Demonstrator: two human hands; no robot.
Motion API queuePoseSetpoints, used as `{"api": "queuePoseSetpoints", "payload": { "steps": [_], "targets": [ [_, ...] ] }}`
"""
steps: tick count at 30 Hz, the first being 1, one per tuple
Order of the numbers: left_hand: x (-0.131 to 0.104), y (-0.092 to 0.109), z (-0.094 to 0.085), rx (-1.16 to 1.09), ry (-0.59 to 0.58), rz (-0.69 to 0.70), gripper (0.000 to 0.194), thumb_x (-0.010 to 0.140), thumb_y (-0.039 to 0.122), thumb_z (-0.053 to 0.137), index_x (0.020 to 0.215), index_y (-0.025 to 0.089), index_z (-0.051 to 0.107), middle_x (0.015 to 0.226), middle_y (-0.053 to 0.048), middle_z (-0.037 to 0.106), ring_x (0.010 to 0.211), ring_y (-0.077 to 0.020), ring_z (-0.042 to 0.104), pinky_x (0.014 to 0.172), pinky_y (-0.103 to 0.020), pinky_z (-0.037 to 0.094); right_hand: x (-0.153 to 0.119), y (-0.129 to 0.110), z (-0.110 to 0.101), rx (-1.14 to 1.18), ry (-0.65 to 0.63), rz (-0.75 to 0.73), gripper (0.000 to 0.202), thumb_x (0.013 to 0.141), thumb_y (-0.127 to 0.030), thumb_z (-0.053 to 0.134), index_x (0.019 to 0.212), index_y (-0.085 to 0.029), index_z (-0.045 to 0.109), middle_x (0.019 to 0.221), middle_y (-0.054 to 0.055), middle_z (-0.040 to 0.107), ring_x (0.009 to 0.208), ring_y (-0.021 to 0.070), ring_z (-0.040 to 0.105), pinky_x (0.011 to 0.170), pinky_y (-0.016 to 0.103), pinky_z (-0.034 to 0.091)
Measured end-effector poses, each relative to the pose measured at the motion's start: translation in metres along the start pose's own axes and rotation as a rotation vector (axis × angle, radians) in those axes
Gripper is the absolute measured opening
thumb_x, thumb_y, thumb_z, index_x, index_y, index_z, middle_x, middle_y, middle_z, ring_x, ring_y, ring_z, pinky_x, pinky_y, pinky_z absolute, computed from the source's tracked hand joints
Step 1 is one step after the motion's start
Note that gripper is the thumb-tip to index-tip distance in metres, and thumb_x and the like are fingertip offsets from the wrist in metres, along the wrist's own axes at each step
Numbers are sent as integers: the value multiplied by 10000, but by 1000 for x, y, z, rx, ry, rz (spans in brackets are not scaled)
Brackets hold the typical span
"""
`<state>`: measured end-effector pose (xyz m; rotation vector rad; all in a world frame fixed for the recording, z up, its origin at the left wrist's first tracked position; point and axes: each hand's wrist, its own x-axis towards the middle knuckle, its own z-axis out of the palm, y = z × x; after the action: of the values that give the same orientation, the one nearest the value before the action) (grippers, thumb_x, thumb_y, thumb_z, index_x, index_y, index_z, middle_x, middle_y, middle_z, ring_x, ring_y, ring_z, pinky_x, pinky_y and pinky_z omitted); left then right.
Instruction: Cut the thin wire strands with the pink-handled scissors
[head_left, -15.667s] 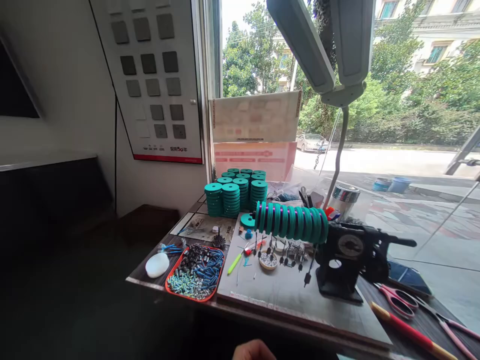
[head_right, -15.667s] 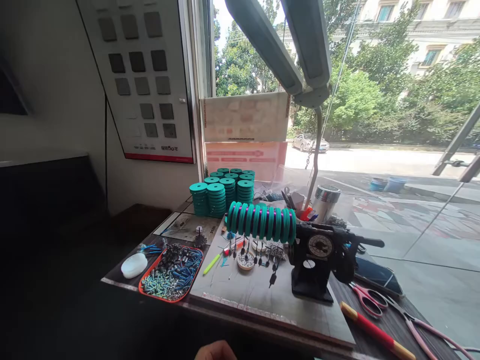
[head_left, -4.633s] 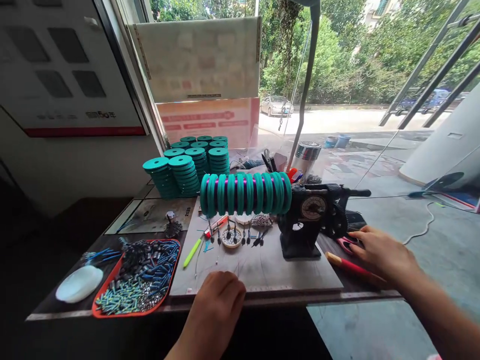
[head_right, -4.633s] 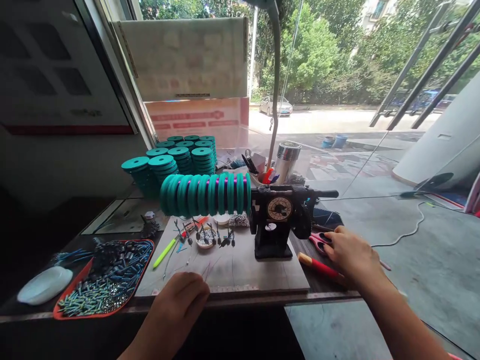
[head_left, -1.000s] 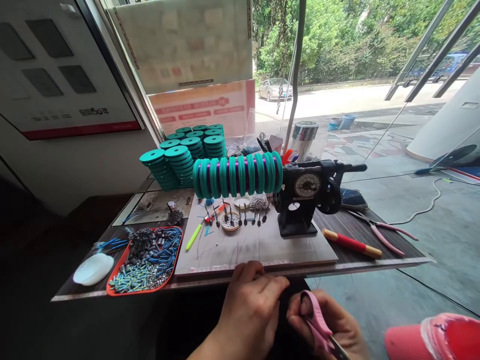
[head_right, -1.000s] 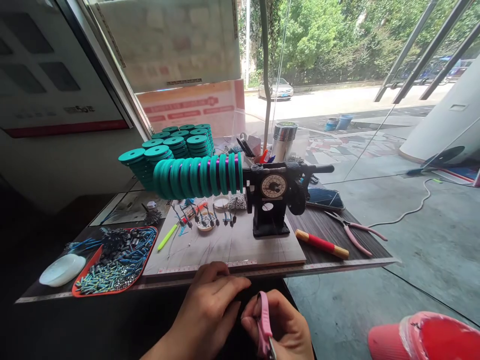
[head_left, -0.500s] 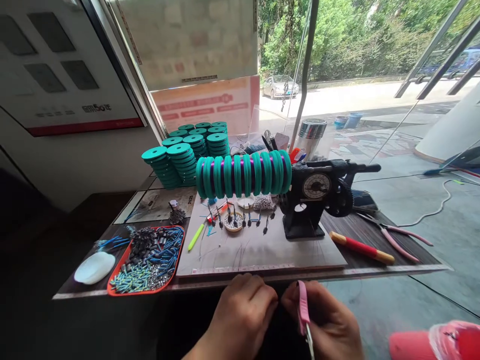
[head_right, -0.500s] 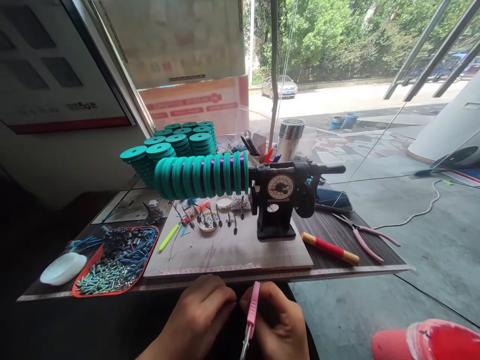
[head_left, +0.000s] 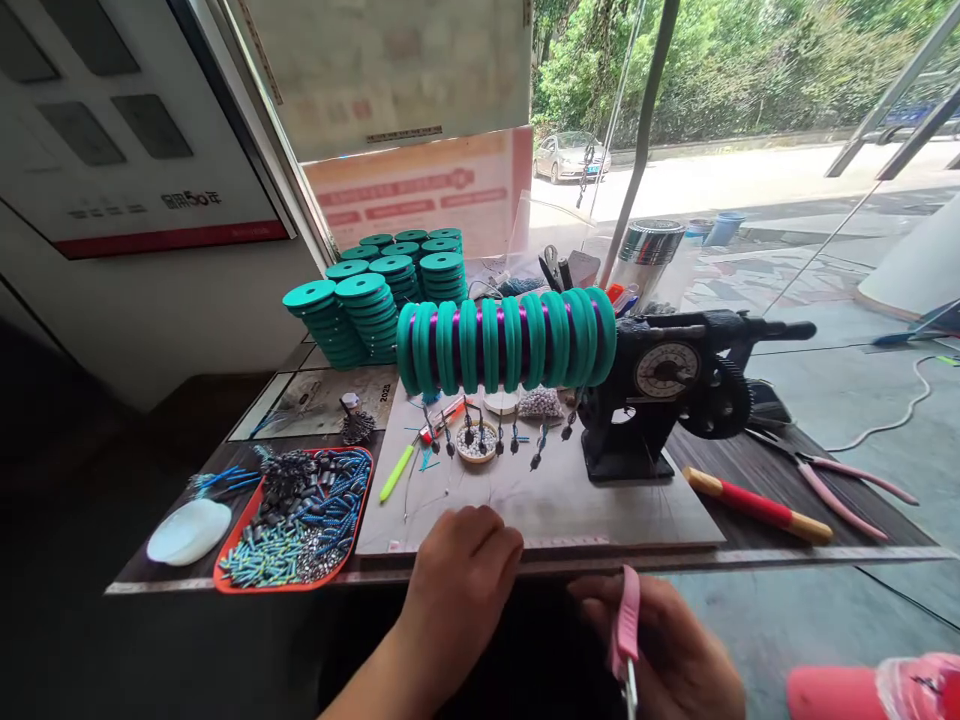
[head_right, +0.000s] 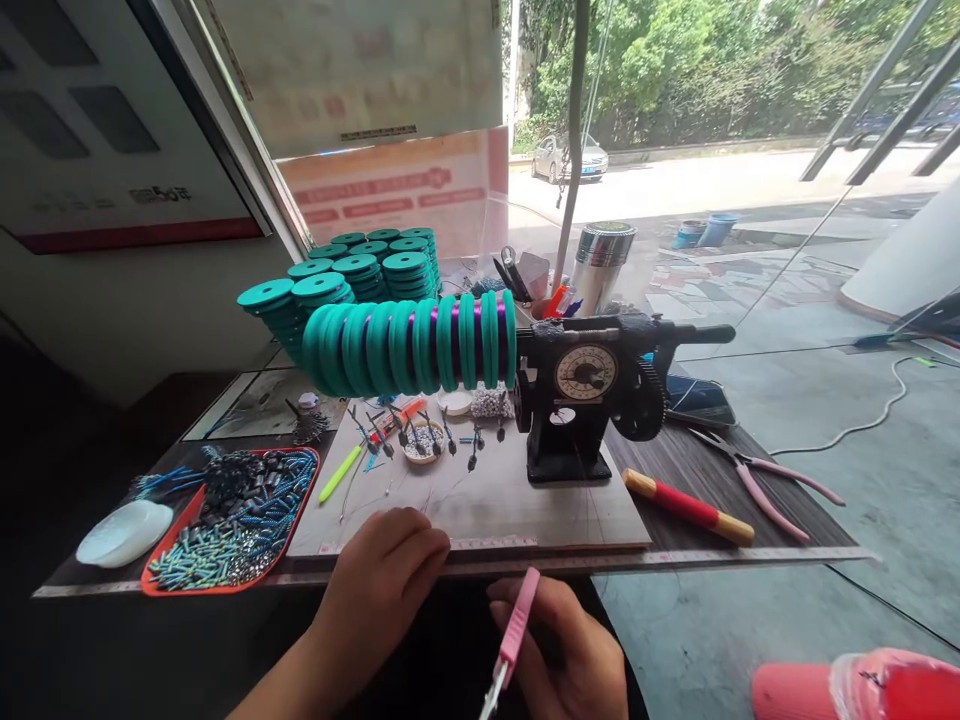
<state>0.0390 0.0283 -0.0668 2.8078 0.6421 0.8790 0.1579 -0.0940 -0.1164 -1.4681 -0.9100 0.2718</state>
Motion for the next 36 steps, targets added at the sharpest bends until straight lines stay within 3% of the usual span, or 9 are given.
{"api": "queuePoseSetpoints", "payload": {
  "steps": [5, 10, 15, 20, 28, 36],
  "targets": [
    [3, -8, -1, 60, -38, 76, 291, 921, 168, 413, 710, 165, 613, 661, -18, 587, 607, -163, 497, 594, -286, 371, -14, 11, 12, -184, -41, -230, 137, 898, -355, 491, 864, -246, 567, 942, 62, 731, 720, 180, 707, 620, 247, 550],
    [5, -10, -3, 83, -63, 154, 299, 926, 144, 389, 717, 156, 603, 667, -21, 571, 608, -163, 465, 589, -292, 330, -16, 14, 27, -312, -82, -410, 106, 876, -188, 422, 791, -217, 478, 1119, 170, 658, 705, 184, 708, 502, 218, 514],
    [4, -11, -3, 54, -101, 136, 276, 912, 131, 403, 707, 153, 587, 680, -26, 559, 617, -173, 445, 580, -297, 323, -12, 5, 35, -543, -123, -542, 214, 789, -33, 335, 711, -202, 439, 1082, 242, 651, 463, 111, 632, 417, 189, 442],
    [3, -12, -4, 38, -145, 101, 238, 892, 120, 442, 699, 156, 575, 695, -33, 572, 630, -186, 469, 582, -304, 347, -7, 0, 39, -723, -98, -685, 198, 810, -106, 389, 654, -200, 466, 1009, 235, 677, 336, 79, 517, 357, 196, 374],
    [6, -12, -4, 51, -113, 99, 359, 949, 198, 341, 713, 168, 609, 660, -26, 578, 600, -178, 508, 576, -304, 381, -3, 1, 36, -847, -109, -753, 233, 800, -168, 434, 577, -216, 478, 1058, 164, 671, 309, 87, 474, 338, 238, 314],
    [6, -12, -9, 8, -137, 36, 319, 938, 195, 369, 740, 170, 617, 690, -31, 607, 617, -188, 539, 576, -314, 444, -6, -9, 42, -926, -79, -667, 202, 683, -160, 491, 493, -219, 525, 1021, 157, 674, 267, 92, 446, 318, 243, 329]
  ]
}}
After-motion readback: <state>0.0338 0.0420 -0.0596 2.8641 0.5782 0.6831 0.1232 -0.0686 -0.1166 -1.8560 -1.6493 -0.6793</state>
